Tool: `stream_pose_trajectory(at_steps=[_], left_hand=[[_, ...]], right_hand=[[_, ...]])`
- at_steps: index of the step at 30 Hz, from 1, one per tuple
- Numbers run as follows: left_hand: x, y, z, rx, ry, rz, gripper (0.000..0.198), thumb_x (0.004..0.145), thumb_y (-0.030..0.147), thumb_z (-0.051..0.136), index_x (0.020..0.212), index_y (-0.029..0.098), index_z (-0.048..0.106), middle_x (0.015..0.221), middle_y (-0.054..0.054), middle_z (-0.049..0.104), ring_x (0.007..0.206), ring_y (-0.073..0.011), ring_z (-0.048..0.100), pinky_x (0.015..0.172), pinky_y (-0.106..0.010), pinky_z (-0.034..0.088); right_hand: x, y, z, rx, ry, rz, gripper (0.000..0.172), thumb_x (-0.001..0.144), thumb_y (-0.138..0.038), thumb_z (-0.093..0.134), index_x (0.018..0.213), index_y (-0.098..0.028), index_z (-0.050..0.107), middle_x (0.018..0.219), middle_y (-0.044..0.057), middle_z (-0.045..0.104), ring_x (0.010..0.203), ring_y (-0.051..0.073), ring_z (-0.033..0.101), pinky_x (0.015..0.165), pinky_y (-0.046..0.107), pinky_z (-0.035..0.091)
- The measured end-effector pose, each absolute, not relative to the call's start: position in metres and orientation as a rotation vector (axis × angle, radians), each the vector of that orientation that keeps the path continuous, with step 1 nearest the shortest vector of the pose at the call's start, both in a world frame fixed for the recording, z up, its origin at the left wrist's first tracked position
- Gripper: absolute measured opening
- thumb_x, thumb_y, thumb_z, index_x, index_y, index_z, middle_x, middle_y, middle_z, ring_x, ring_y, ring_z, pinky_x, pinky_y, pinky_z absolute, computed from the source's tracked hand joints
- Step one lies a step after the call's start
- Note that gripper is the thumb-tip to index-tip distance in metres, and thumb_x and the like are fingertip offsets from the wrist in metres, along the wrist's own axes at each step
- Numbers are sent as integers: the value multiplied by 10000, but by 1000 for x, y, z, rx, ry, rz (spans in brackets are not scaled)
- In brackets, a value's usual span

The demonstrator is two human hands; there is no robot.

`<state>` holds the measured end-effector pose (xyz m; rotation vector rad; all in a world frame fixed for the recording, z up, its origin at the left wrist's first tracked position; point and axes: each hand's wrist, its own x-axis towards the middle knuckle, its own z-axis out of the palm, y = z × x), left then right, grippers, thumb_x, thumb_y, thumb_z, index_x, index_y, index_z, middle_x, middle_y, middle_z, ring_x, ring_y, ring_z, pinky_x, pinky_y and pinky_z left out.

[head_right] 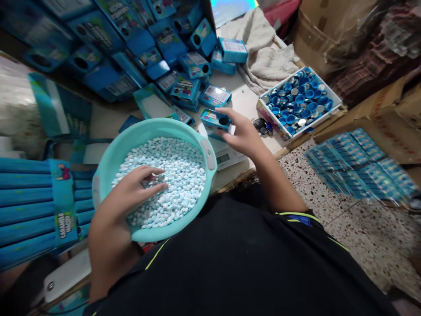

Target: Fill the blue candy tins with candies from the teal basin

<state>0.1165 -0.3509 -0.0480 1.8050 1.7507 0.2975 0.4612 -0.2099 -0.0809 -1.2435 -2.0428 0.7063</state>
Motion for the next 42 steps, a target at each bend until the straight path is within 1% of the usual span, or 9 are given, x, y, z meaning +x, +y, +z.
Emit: stream_pose_trajectory(at_steps=[6, 10, 14, 17, 22, 26, 32, 38, 42], left_hand=[[125, -364, -45, 1805, 1916, 842, 714, 887, 518, 802, 1506, 263, 553, 1345, -132, 713, 1240, -334, 701, 921, -449, 634], [127, -370, -47, 1907, 1773, 1216, 921, 826, 576, 877, 1584, 289, 439, 1473, -153, 662, 1360, -359, 658, 1081, -522, 589], [126, -379, -46, 1876, 1730, 1130, 541, 874, 574, 832, 1304, 297, 655, 1214, -77, 782, 1103, -312, 773, 943, -481, 649], [124, -382, -45, 1799, 1849, 1149, 378, 876, 487, 843, 1148, 277, 687, 1078, -40, 796, 990, -274, 780, 903, -450, 656], [122, -378, -42, 1871, 1833, 1332, 275, 930, 353, 792, 1160, 272, 666, 1190, -44, 783, 1151, -252, 751, 1023, -438, 617], [124, -376, -39, 1963, 1761, 1359, 245, 943, 268, 763, 1163, 271, 653, 1197, -43, 776, 1170, -234, 744, 1055, -427, 599], [124, -378, -40, 1892, 1816, 1205, 225, 944, 246, 726, 1152, 283, 651, 1159, -38, 768, 1130, -251, 739, 995, -427, 612], [121, -377, -43, 1785, 1770, 1138, 268, 920, 303, 780, 1149, 313, 640, 1254, -52, 751, 1223, -304, 704, 1076, -485, 583], [122, -378, -49, 1591, 1842, 1092, 328, 931, 350, 781, 1221, 270, 648, 1233, -71, 754, 1194, -317, 711, 1044, -473, 583]], right_hand=[[443, -208, -25, -961, -1946, 582, 706, 909, -366, 663, 1576, -239, 471, 1481, 106, 650, 1325, 318, 681, 1102, 527, 592], [393, -240, 7, -617, -2224, 951, 777, 937, -368, 667, 1655, -262, 389, 1495, 101, 643, 1354, 296, 684, 1117, 495, 591], [346, -264, -6, -438, -2347, 1216, 839, 940, -298, 669, 1700, -317, 315, 1406, 87, 725, 1331, 296, 701, 1091, 490, 617], [332, -269, -33, -567, -2339, 1068, 921, 935, -317, 696, 1728, -285, 228, 1545, 135, 641, 1460, 334, 605, 1180, 559, 560], [334, -280, -71, -898, -2870, 770, 948, 800, -692, 807, 1542, -151, 572, 1563, 318, 559, 1441, 589, 524, 1054, 782, 530], [336, -293, -73, -724, -3139, 681, 1101, 715, -863, 775, 1457, -62, 637, 1446, 368, 610, 1364, 594, 556, 1005, 721, 548], [327, -288, -63, -530, -3281, 868, 718, 843, -735, 748, 1226, -129, 715, 1172, 227, 733, 989, 391, 726, 819, 517, 590], [326, -288, -56, -611, -3188, 1066, 250, 947, -472, 714, 1019, -233, 731, 833, 72, 738, 746, 266, 682, 659, 415, 507], [335, -283, -38, -654, -2722, 1237, 179, 892, -409, 746, 928, -243, 691, 751, 17, 689, 685, 193, 617, 624, 358, 447]])
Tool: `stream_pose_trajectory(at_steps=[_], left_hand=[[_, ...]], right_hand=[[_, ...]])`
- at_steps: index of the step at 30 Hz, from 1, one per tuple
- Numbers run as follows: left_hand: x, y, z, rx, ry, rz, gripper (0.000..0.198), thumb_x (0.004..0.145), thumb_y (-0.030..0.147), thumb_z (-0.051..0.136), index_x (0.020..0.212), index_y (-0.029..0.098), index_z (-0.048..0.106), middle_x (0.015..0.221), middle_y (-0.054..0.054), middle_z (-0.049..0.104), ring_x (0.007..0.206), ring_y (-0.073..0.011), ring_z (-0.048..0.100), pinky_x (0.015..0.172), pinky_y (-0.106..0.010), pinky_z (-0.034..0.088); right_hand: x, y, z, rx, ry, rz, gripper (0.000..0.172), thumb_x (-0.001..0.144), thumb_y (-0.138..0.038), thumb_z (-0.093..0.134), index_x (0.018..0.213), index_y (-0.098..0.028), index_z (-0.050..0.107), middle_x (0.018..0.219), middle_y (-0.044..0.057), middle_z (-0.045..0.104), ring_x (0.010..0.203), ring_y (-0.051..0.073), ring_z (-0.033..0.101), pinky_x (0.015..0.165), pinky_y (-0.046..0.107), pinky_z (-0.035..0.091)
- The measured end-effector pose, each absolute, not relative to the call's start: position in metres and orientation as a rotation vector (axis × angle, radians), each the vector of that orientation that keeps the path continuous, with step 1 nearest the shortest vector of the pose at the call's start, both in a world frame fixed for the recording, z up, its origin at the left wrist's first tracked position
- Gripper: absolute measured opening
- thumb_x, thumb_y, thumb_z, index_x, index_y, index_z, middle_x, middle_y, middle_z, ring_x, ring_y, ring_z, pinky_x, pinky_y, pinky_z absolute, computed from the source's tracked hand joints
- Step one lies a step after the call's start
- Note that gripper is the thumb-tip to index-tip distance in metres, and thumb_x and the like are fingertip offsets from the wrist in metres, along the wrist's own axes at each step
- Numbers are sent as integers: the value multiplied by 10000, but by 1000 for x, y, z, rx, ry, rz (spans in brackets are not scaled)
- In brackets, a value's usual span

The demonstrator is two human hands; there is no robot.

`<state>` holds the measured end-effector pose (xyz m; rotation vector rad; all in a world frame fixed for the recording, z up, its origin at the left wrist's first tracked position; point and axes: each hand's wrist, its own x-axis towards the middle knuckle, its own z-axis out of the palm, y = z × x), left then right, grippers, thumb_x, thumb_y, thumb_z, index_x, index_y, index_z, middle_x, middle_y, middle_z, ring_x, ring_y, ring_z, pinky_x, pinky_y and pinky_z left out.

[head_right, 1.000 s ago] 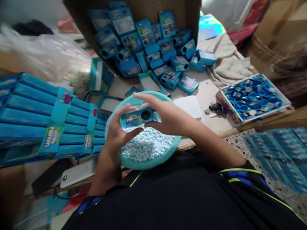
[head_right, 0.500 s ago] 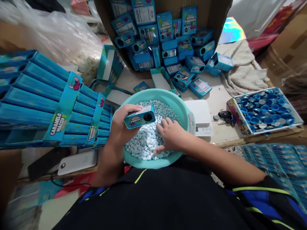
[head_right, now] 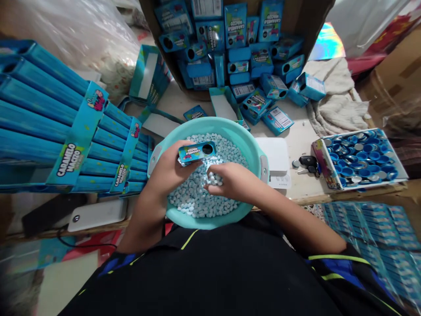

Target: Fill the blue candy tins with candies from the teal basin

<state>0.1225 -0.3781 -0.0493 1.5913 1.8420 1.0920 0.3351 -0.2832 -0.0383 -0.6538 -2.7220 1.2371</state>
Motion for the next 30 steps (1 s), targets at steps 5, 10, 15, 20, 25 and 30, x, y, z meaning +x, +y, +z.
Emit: stream_pose_trajectory(at_steps=[5, 10, 15, 20, 25, 30], left_hand=[[128, -380, -47, 1554, 1800, 1047, 326, 934, 329, 775, 1227, 226, 678, 1221, -87, 759, 1153, -306, 719, 1023, -447, 569], [130, -380, -43, 1614, 1712, 963, 335, 913, 289, 772, 1235, 226, 700, 1195, -68, 772, 1126, -299, 721, 997, -431, 567], [129, -379, -43, 1637, 1699, 918, 334, 924, 290, 767, 1243, 215, 708, 1188, -74, 772, 1113, -293, 720, 973, -424, 566], [128, -379, -45, 1659, 1701, 912, 365, 921, 304, 787, 1268, 227, 706, 1237, -74, 775, 1153, -296, 720, 1007, -427, 570], [127, -380, -49, 1612, 1776, 990, 418, 912, 393, 818, 1286, 242, 707, 1222, -76, 785, 1136, -306, 736, 1021, -456, 596], [124, -379, -52, 1558, 1870, 1108, 412, 936, 456, 798, 1279, 245, 709, 1178, -82, 792, 1136, -310, 746, 1003, -458, 621]], right_hand=[[319, -268, -21, -596, -1827, 1530, 295, 889, -506, 773, 852, -261, 613, 665, -48, 580, 538, 116, 482, 515, 302, 387], [286, -261, -24, -558, -1364, 1677, 316, 874, -518, 753, 839, -286, 541, 643, -72, 519, 511, 110, 470, 479, 283, 382], [281, -263, -31, -626, -1330, 1739, 307, 841, -504, 731, 823, -288, 513, 680, -56, 564, 608, 141, 581, 586, 318, 505], [286, -263, -36, -601, -1424, 1663, 309, 899, -549, 688, 839, -286, 537, 739, -33, 617, 722, 167, 667, 741, 370, 600], [294, -256, -37, -514, -1575, 1482, 349, 983, -577, 600, 819, -272, 636, 802, -5, 658, 825, 185, 704, 845, 403, 608], [311, -254, -37, -573, -1850, 1189, 279, 1019, -525, 610, 970, -275, 725, 996, 37, 755, 1028, 227, 722, 937, 438, 601]])
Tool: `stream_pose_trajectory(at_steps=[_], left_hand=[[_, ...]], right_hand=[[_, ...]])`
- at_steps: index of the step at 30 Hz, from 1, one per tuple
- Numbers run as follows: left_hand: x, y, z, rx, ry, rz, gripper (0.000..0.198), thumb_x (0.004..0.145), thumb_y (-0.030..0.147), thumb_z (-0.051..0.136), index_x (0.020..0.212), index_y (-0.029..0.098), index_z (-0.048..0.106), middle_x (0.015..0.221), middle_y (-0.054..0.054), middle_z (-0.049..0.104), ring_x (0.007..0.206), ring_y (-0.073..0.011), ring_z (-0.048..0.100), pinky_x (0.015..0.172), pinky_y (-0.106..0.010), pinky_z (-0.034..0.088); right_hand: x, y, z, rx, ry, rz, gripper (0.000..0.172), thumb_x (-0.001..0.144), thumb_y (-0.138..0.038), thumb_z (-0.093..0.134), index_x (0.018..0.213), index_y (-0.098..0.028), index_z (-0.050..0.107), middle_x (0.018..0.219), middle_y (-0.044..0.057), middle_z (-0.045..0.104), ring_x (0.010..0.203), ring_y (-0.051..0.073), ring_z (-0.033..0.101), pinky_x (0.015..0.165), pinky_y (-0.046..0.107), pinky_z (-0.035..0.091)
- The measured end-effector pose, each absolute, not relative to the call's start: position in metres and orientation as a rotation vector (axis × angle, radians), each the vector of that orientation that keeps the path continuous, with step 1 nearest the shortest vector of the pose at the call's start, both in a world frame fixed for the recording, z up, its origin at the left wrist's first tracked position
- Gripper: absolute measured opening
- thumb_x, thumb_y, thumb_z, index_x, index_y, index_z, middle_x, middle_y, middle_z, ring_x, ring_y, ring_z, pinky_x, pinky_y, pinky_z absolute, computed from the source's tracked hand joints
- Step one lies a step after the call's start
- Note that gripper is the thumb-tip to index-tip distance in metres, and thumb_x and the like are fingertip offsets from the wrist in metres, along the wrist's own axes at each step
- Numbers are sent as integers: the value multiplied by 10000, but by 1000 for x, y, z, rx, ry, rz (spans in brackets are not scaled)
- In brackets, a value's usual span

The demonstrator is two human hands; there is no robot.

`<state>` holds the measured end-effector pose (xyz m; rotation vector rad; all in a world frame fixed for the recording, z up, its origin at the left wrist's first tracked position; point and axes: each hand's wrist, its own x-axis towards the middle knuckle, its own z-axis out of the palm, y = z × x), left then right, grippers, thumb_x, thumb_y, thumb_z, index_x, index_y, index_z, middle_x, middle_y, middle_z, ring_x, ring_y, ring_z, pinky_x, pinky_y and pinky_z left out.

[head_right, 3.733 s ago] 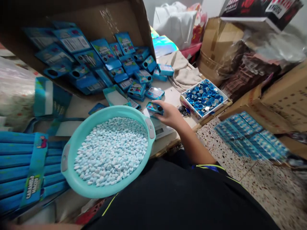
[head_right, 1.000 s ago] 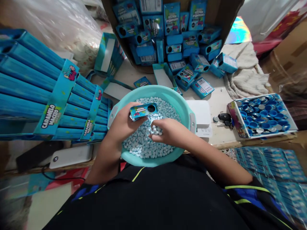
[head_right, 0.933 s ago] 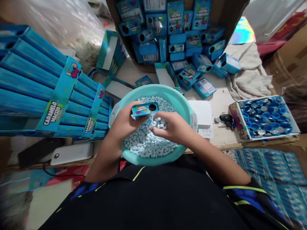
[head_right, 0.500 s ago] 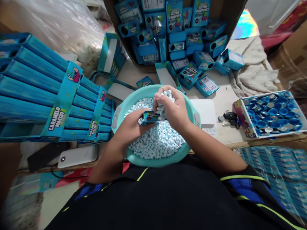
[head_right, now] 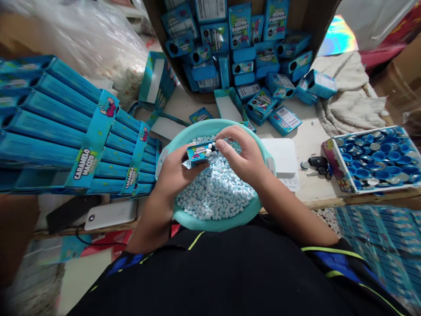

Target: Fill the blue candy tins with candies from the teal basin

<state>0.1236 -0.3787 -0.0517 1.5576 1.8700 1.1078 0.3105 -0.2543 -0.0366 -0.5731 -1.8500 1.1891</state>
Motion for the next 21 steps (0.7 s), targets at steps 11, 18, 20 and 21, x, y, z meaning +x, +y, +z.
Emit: stream_pose_trajectory(at_steps=[11, 18, 20, 21], left_hand=[[123, -378, -51, 1573, 1877, 1164, 372, 924, 407, 819, 1244, 244, 719, 1161, -70, 797, 1090, -289, 760, 968, -428, 626], [123, -380, -50, 1653, 1895, 1103, 436, 899, 413, 845, 1273, 230, 716, 1246, -81, 786, 1155, -294, 744, 1043, -446, 599], [123, -380, -49, 1640, 1892, 1083, 418, 909, 396, 831, 1273, 225, 716, 1236, -85, 788, 1149, -292, 747, 1036, -450, 601], [123, -380, -49, 1621, 1887, 1081, 412, 914, 398, 824, 1271, 223, 717, 1225, -88, 790, 1143, -294, 749, 1022, -451, 606]], right_hand=[[311, -255, -53, -364, -2157, 642, 220, 1023, -237, 623, 1172, -321, 762, 1236, 75, 751, 1188, 272, 694, 1004, 534, 618], [311, -253, -51, -465, -2095, 766, 207, 1005, -256, 601, 1033, -294, 803, 1044, 62, 797, 992, 243, 742, 903, 488, 641], [311, -255, -49, -522, -2086, 834, 190, 996, -286, 620, 1015, -302, 808, 1034, 49, 820, 979, 245, 761, 910, 493, 648], [311, -257, -47, -539, -2066, 863, 187, 996, -293, 625, 1012, -303, 811, 1030, 45, 829, 974, 244, 772, 908, 492, 654]])
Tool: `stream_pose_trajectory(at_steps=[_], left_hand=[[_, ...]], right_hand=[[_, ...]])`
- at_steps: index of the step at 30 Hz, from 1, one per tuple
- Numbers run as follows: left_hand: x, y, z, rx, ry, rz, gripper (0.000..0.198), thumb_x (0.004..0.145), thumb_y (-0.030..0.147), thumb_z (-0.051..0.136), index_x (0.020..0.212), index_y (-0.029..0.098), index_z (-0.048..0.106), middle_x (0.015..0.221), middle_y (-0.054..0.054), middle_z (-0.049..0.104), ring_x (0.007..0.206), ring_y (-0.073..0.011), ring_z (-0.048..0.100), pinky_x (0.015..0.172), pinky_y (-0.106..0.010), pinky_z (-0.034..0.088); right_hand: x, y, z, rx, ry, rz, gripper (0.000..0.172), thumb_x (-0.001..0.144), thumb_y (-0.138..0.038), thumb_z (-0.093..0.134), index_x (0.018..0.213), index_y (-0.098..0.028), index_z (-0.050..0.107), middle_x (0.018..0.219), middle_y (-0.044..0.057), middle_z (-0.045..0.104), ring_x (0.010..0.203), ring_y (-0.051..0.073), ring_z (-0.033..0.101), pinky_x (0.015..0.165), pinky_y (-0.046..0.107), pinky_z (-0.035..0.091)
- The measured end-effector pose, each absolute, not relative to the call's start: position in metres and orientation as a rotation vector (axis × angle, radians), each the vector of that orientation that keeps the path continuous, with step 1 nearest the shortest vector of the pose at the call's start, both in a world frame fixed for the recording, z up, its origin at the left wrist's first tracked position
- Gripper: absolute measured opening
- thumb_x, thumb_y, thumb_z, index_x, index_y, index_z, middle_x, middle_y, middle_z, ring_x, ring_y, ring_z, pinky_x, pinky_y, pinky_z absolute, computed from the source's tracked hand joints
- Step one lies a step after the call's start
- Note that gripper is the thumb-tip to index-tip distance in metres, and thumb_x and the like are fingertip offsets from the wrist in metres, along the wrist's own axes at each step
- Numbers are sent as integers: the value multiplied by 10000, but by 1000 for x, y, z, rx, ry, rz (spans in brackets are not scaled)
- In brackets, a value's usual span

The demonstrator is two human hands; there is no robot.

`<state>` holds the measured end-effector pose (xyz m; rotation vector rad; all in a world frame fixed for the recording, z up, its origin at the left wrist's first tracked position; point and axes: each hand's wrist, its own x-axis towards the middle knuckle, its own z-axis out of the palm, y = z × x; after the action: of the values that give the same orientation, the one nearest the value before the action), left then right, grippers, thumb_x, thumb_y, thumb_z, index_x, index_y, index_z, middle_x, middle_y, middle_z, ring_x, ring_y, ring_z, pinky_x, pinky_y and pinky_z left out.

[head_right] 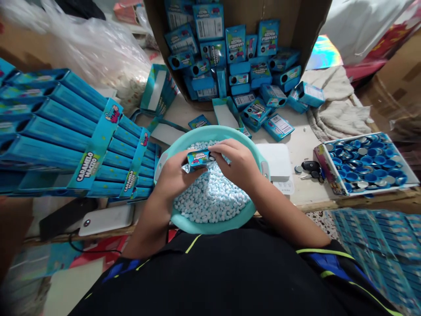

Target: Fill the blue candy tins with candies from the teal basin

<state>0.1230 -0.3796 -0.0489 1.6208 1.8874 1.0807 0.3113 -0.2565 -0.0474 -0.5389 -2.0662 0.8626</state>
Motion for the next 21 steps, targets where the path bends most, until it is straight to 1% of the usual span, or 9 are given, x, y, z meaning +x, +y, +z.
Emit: stream_pose_trajectory(at_steps=[3, 7, 9, 11, 13, 15, 18, 20, 21], left_hand=[[122, -379, -49, 1564, 1867, 1105, 419, 915, 435, 821, 1257, 216, 722, 1196, -99, 799, 1126, -305, 753, 986, -456, 614], [120, -378, -50, 1556, 1869, 1098, 429, 913, 475, 822, 1242, 217, 730, 1176, -99, 807, 1112, -313, 755, 969, -455, 614], [120, -378, -50, 1569, 1874, 1092, 435, 915, 488, 817, 1252, 229, 725, 1185, -101, 804, 1120, -318, 751, 977, -465, 614], [121, -379, -49, 1601, 1865, 1094, 449, 921, 492, 811, 1274, 232, 715, 1223, -110, 793, 1140, -319, 744, 1006, -481, 608], [122, -381, -48, 1650, 1832, 1075, 453, 934, 481, 798, 1299, 229, 707, 1260, -115, 781, 1160, -314, 739, 1038, -488, 596], [123, -382, -46, 1692, 1787, 1038, 450, 939, 463, 795, 1310, 225, 705, 1273, -112, 778, 1168, -311, 737, 1059, -487, 585], [124, -382, -43, 1706, 1757, 1011, 452, 914, 443, 823, 1291, 222, 711, 1248, -103, 785, 1152, -314, 739, 1056, -483, 580], [124, -381, -43, 1690, 1760, 1020, 448, 905, 436, 833, 1279, 221, 714, 1217, -99, 790, 1122, -310, 744, 1031, -473, 586], [124, -381, -43, 1683, 1765, 1027, 437, 906, 435, 833, 1268, 221, 717, 1195, -95, 791, 1100, -305, 746, 1015, -466, 590]], right_hand=[[312, -260, -44, -530, -1959, 902, 198, 1008, -275, 623, 1055, -299, 814, 1032, 38, 846, 974, 237, 797, 907, 474, 670], [312, -260, -42, -478, -1915, 935, 166, 980, -267, 677, 1092, -293, 796, 1047, 35, 842, 965, 222, 796, 895, 451, 684], [311, -258, -43, -498, -1916, 978, 155, 968, -279, 679, 1082, -290, 784, 1081, 47, 822, 1028, 232, 779, 892, 454, 686], [309, -256, -45, -539, -1890, 1017, 157, 948, -302, 698, 1086, -284, 770, 1155, 70, 788, 1125, 248, 747, 897, 454, 682], [308, -253, -48, -596, -1861, 1080, 210, 911, -346, 757, 1108, -273, 756, 1215, 86, 754, 1165, 258, 725, 905, 449, 671], [308, -250, -51, -672, -1815, 1228, 282, 906, -430, 778, 1129, -262, 739, 1220, 87, 752, 1130, 251, 735, 921, 448, 657], [310, -244, -54, -699, -1717, 1555, 386, 945, -575, 713, 1151, -249, 723, 1151, 80, 783, 1059, 228, 761, 968, 454, 640], [312, -241, -55, -624, -1732, 1703, 424, 930, -602, 723, 1169, -252, 725, 1141, 79, 797, 1076, 232, 766, 980, 445, 635], [313, -240, -55, -575, -1792, 1728, 429, 909, -585, 756, 1184, -257, 731, 1165, 79, 798, 1106, 239, 762, 987, 438, 630]])
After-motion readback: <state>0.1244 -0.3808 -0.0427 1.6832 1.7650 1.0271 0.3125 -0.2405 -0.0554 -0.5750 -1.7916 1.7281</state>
